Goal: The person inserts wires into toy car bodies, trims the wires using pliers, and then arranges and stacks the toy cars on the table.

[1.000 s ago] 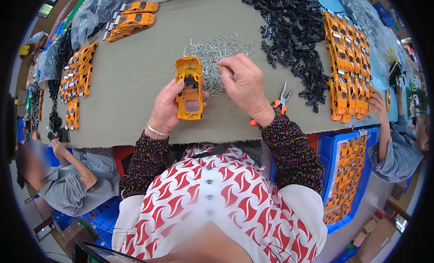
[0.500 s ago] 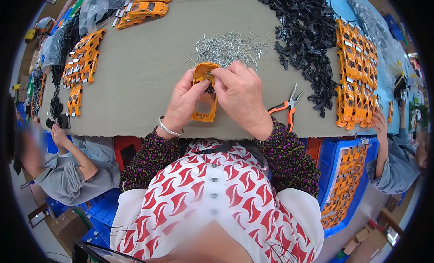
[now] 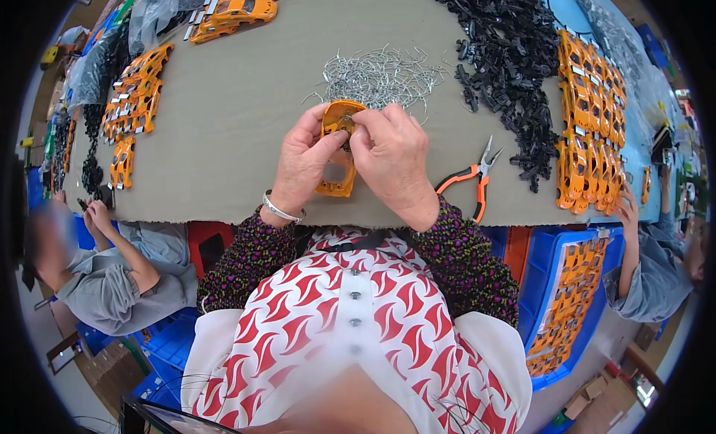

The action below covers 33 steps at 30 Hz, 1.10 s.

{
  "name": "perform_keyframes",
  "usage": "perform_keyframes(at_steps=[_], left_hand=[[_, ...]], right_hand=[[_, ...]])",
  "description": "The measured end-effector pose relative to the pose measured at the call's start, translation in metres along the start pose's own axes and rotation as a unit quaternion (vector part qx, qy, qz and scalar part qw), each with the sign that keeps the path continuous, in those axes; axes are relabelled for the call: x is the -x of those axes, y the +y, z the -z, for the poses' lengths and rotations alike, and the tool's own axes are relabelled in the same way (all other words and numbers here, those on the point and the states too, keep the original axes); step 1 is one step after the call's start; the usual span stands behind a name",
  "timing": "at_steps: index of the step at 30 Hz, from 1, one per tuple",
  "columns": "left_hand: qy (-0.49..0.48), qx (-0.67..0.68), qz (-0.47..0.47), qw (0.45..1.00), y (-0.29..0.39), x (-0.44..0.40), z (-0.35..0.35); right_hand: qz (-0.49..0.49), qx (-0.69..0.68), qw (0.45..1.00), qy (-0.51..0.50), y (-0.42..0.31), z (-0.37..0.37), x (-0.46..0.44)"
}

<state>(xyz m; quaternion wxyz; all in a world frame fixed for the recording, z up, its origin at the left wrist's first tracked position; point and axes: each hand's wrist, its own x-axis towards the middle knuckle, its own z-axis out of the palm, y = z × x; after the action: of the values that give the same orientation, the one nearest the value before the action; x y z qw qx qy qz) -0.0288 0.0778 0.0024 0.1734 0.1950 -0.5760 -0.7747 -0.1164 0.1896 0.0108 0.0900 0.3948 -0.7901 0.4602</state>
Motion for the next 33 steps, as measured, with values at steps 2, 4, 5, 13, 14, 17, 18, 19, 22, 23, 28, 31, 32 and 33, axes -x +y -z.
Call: perform_keyframes(at_steps=[2,4,5,13,14,17,18,19,22,23,28,31,32,33], left_hand=[[-0.001,-0.033,-0.018,0.999,-0.004,-0.001,0.002],[-0.001,-0.096,-0.055,0.994,-0.007,-0.002,0.006],[-0.004,-0.095,-0.055,0.994,-0.007,-0.004,0.007],[-0.059,-0.219,-0.007,0.974,0.009,-0.013,0.03],[-0.076,-0.194,0.034,0.977,0.015,-0.011,0.036],[-0.118,-0.17,0.119,0.971,0.031,-0.011,0.044],[-0.133,-0.175,0.162,0.962,0.036,-0.01,0.046],[-0.146,-0.181,0.205,0.951,0.039,-0.009,0.048],[-0.189,-0.201,0.21,0.938,0.032,-0.017,0.056],[-0.208,-0.209,0.212,0.932,0.031,-0.019,0.059],[-0.228,-0.261,0.231,0.909,0.034,-0.026,0.057],[-0.25,-0.21,0.224,0.918,0.021,-0.03,0.06],[-0.246,-0.209,0.226,0.919,0.02,-0.032,0.06],[-0.25,-0.205,0.246,0.914,0.02,-0.033,0.06]], right_hand=[[0.029,0.042,0.999,-0.002,-0.003,0.001,0.003],[0.042,0.064,0.997,-0.002,-0.006,0.004,0.007],[0.053,0.068,0.996,-0.032,-0.009,0.009,0.009],[0.12,0.039,0.939,-0.32,0.033,0.113,-0.004],[0.108,0.047,0.941,-0.319,0.045,0.134,0.001],[0.062,0.189,0.89,-0.41,0.06,0.168,0.013],[0.075,0.222,0.874,-0.425,0.061,0.17,0.019],[0.089,0.252,0.857,-0.441,0.059,0.17,0.024],[0.128,0.256,0.832,-0.475,0.054,0.162,0.029],[0.153,0.232,0.824,-0.493,0.051,0.156,0.027],[0.188,0.103,0.83,-0.515,0.064,0.146,0.011],[0.104,-0.09,0.924,-0.357,0.061,0.15,-0.003],[0.105,-0.093,0.923,-0.359,0.057,0.143,-0.007],[0.023,-0.318,0.912,-0.259,0.048,0.13,-0.013]])
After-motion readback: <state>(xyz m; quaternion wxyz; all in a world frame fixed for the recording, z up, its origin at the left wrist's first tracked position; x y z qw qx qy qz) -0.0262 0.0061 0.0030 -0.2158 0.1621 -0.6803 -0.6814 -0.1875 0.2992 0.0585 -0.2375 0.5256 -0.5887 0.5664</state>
